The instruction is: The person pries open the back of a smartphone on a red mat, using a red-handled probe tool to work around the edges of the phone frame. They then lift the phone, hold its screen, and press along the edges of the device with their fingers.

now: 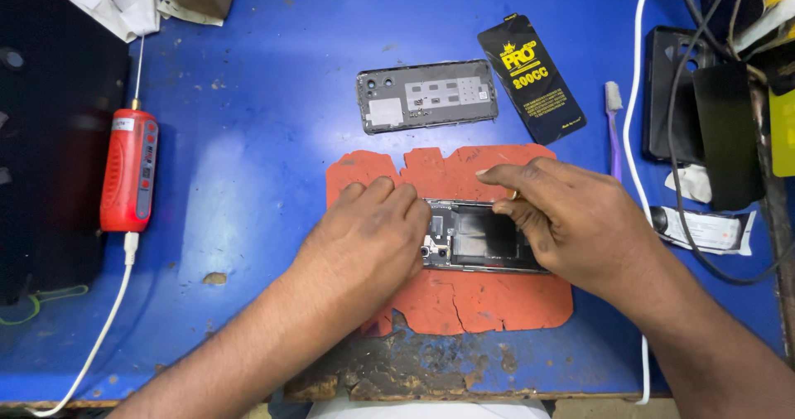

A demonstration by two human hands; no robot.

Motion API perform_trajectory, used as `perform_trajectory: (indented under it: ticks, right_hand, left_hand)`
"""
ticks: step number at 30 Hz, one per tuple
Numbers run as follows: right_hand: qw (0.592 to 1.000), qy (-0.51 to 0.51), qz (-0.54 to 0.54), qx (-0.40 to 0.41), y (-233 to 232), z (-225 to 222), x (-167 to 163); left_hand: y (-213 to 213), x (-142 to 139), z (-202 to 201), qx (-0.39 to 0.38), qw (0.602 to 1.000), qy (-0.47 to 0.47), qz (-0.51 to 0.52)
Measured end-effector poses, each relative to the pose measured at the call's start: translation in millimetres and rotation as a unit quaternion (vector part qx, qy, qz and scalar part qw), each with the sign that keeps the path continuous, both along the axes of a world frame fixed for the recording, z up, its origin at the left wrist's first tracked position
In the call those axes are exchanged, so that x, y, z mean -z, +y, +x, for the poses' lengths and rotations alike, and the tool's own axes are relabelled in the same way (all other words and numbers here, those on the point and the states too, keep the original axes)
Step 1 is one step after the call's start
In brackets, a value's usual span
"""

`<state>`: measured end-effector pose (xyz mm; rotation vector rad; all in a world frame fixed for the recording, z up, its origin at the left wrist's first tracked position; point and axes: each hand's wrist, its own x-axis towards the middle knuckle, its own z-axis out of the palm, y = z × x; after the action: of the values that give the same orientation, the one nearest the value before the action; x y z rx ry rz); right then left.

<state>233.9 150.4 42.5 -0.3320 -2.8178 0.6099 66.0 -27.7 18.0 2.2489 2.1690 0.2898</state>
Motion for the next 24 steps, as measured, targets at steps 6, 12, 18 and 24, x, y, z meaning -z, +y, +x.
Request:
perform_trajectory:
  ticks: [6, 12, 18, 24]
  right_hand:
    - [1.000, -0.004, -0.018, 0.002, 1, 0, 0]
    - [1.000, 0.001, -0.014, 0.003, 4, 0, 1]
    - [1.000, 0.009, -0.013, 0.026, 11, 1, -2]
    - [0.996, 0.027, 0.024, 0.086, 29, 7, -11]
  left_hand:
    - [7, 5, 0, 0.021, 0.998, 0.057, 0.005]
    - [8, 11, -4, 0.040, 0.997, 0.065, 0.026]
    - [11, 10, 0, 0.050, 0.997, 0.064, 0.013]
    - [7, 12, -3, 0.049, 0.997, 0.031, 0.047]
